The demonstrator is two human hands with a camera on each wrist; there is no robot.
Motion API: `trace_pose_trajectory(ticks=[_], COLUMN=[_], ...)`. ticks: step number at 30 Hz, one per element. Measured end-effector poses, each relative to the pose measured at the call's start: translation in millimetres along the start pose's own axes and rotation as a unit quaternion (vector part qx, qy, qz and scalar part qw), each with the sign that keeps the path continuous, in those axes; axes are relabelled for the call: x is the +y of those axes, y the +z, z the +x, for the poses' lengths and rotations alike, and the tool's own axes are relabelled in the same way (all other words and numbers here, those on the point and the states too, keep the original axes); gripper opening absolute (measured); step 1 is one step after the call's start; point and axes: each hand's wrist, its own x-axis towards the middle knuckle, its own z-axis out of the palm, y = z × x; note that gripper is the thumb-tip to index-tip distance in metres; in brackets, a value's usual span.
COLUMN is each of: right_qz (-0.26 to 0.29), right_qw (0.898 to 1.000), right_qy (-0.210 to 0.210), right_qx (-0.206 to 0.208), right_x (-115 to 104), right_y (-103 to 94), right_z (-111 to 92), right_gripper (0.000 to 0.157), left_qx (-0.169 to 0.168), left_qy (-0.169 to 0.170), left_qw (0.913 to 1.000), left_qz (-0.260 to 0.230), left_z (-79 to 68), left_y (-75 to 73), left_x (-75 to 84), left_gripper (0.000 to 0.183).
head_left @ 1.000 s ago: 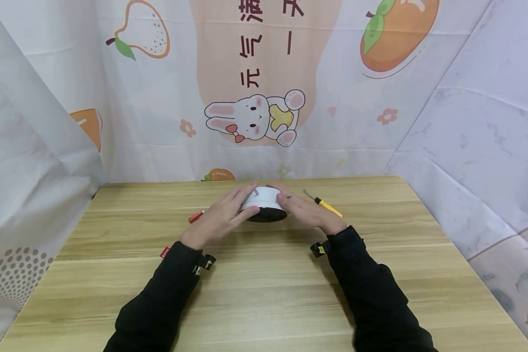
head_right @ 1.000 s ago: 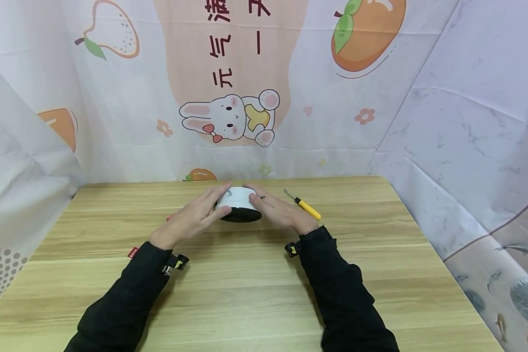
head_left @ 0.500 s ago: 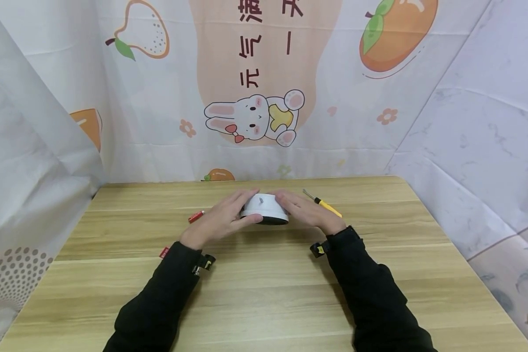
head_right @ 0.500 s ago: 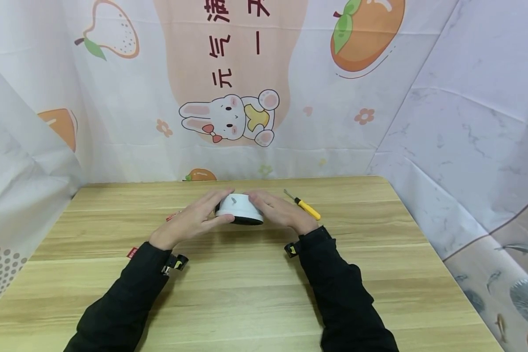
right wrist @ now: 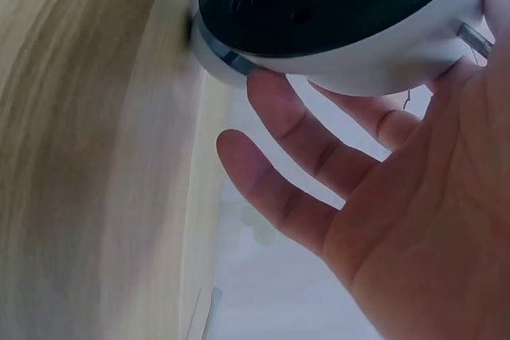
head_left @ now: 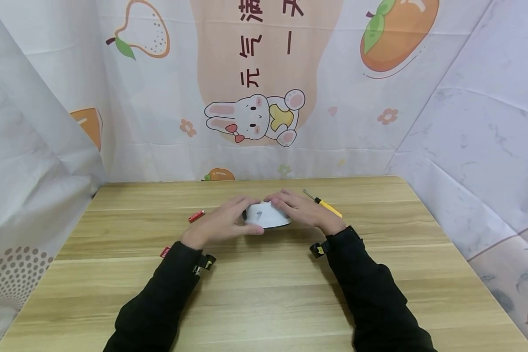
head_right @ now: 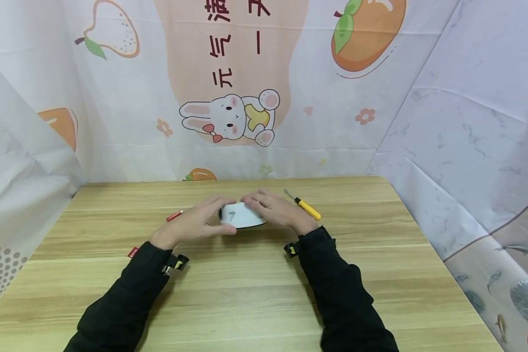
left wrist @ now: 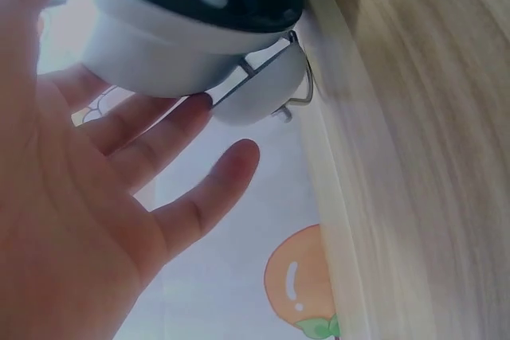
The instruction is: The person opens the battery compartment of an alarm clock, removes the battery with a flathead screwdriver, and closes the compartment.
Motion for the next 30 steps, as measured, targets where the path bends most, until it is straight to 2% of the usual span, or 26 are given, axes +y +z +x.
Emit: trace_pose_trajectory(ticks=[5, 14, 20, 30], right_qz=[-0.026, -0.041, -0.034, -0.003], right_qw=[1.0, 0.999, 0.999, 1.0], right_qy=[-0.004, -0.02, -0.016, 0.009], right_qx=[0.001, 0.003, 0.002, 0.002], right_x=[-2.2, -3.4, -2.9, -1.7], right_y=[-0.4, 0.8, 1.2, 3.3], right_z=[0.3, 1.8, 1.4, 1.0], right_gripper=[0.053, 0.051, 0.05, 0.048], left_qx=[-0.008, -0.018, -0.019, -0.02], left_qy=[-0.011, -0.014, -0.024, -0.02], left_qw=[0.9999, 0.9995, 0.9994, 0.9994], left_qz=[0.011, 0.02, 0.014, 0.019], left_z=[-2.0, -3.6, -4.0, -4.4], left_y=[0.5, 1.1, 1.2, 1.2], left_x=[0.1, 0.3, 0.9, 0.8], left_gripper=[0.084, 0.082, 0.082, 0.083])
